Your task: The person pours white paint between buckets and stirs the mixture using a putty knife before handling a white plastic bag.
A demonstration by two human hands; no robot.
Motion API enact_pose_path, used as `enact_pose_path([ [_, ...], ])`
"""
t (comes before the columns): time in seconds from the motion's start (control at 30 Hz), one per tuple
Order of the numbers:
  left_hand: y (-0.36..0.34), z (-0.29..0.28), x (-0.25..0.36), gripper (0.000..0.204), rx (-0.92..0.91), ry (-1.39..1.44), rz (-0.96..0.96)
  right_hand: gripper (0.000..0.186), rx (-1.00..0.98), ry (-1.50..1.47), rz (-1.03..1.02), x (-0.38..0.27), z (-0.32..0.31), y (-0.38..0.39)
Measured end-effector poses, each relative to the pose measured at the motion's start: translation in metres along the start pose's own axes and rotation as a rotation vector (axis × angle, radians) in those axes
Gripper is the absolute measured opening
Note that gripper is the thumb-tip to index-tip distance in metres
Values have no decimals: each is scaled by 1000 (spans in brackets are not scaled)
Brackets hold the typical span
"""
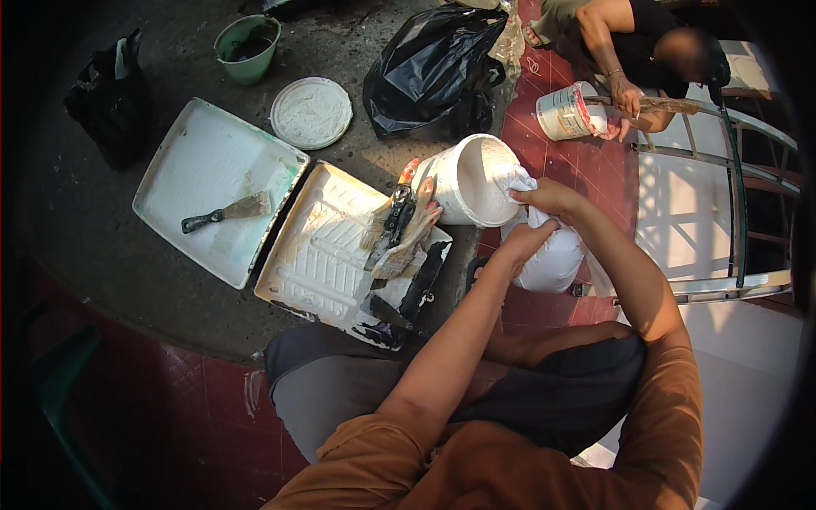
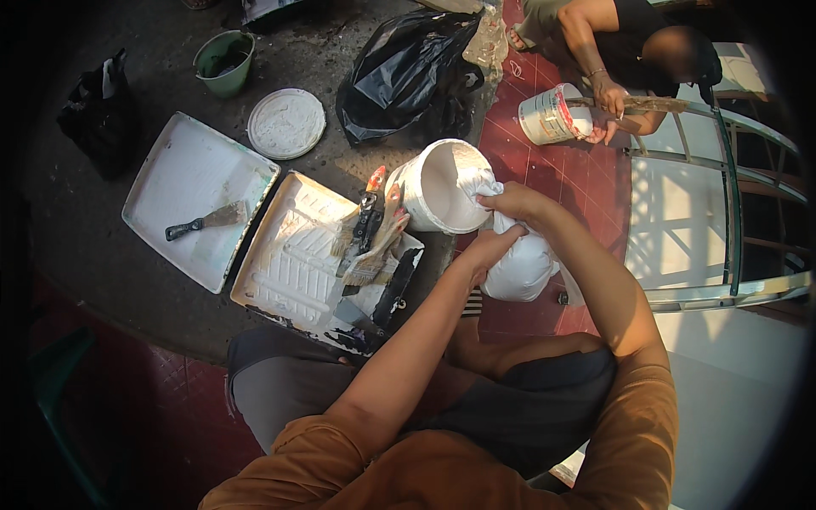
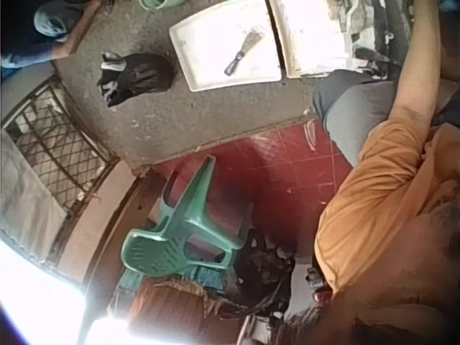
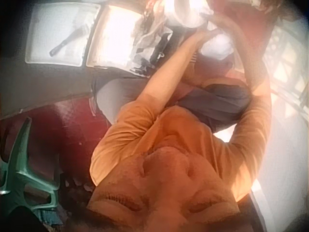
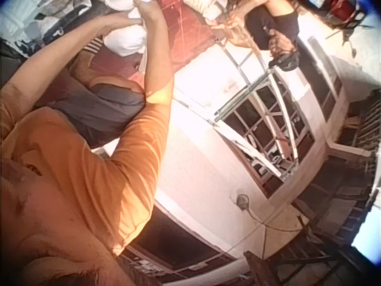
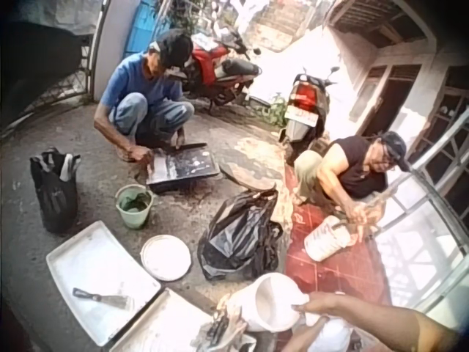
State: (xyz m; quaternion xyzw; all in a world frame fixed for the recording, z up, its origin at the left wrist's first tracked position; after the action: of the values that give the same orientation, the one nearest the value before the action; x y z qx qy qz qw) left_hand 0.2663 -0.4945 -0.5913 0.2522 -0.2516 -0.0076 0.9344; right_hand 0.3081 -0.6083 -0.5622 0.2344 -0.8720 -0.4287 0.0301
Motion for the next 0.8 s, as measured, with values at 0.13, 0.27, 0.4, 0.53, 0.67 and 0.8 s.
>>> enact_pose_path([
  [0.13,0,2,1,68,-41,39,-24,43,68,86,87,-11,-3,14],
  [0.27,0,3,-1,73,-63,31,-53,38,53,-82,143,-7,-9,20],
  [0.4,-2,9,-9,75,-92,66,-104,26,-96,-343,53,-1,-8,13],
  [0.53,-7,7,-13,75,-70,1,-129,25,-118,-214,65,-8,-11,10],
  [0.67,-8,8,-13,74,-68,-19,-106,31,-74,-133,34,-4,-8,3],
  [0.8,-5,10,-9,73,-95,-1,-99,34,-6,-29,27,-5,-8,-2],
])
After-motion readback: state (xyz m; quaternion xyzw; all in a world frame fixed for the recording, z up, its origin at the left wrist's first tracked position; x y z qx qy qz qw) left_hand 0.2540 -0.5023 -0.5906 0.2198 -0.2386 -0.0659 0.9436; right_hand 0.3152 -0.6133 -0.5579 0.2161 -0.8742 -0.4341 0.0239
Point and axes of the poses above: each hand's wrist, its own y-axis away from the middle knuckle, its own z-axis out of the palm, x = y × z, the point moved 6 cm from there along -y, towards the middle knuckle, and after that the axes turned 4 degrees about x, right-handed, at the moved point
